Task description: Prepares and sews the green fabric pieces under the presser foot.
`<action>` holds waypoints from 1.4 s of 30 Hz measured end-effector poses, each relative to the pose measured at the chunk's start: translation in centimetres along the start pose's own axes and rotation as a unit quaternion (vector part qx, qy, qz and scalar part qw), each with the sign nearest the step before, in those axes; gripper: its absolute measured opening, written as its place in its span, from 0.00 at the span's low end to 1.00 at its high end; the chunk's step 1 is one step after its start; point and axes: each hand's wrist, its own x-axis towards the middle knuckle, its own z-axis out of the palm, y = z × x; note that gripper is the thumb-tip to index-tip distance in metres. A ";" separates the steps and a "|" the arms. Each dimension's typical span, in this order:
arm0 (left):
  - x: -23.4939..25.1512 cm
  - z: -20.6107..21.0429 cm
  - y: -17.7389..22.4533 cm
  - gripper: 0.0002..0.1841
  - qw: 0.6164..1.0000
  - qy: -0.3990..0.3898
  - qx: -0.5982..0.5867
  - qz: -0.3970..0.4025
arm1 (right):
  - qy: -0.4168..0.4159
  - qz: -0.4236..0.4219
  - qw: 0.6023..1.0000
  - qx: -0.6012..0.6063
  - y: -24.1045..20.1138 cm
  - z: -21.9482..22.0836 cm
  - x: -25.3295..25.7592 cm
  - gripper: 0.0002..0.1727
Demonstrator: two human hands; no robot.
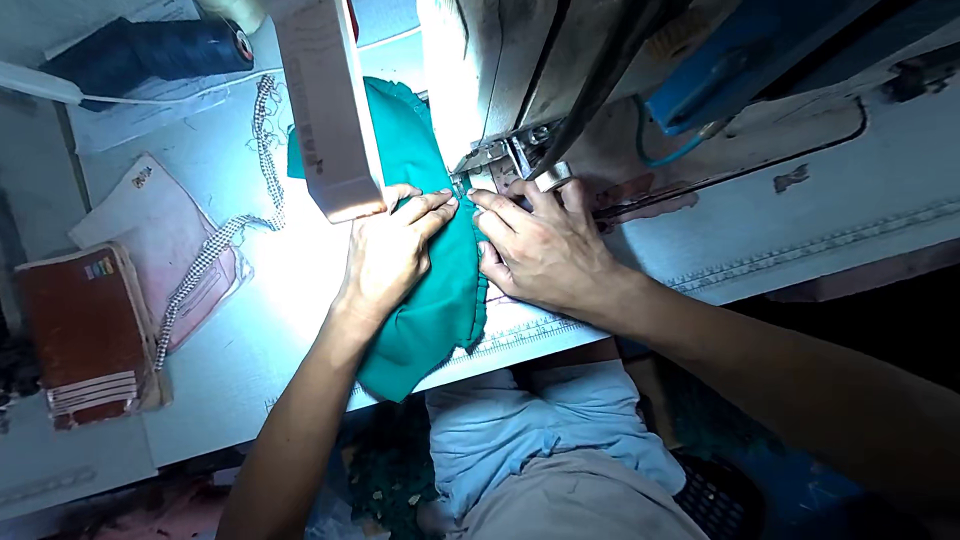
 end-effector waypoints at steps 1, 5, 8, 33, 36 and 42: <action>0.0 0.0 0.0 0.24 1.000 0.002 0.000 0.000 | 0.006 0.006 1.000 0.005 0.0 0.0 -0.1 0.20; 0.0 0.1 0.0 0.25 1.000 0.000 0.016 -0.003 | 0.044 -0.003 0.999 0.026 -0.3 0.3 -0.5 0.16; -0.2 0.0 -0.1 0.26 0.999 -0.013 0.029 -0.002 | 0.030 0.001 0.999 0.028 -0.4 0.3 -0.6 0.16; -2.1 -1.9 2.7 0.22 0.982 -0.024 0.062 -0.177 | 0.100 0.184 0.974 0.082 -3.7 -0.8 -2.4 0.20; -4.0 -2.7 4.6 0.34 0.935 -0.052 0.063 -0.344 | 0.046 0.226 0.969 0.089 -5.4 -0.5 -3.8 0.31; -4.1 -4.7 4.5 0.16 0.903 0.024 -0.170 -0.393 | 0.048 0.213 0.932 0.289 -5.8 -0.8 -3.3 0.13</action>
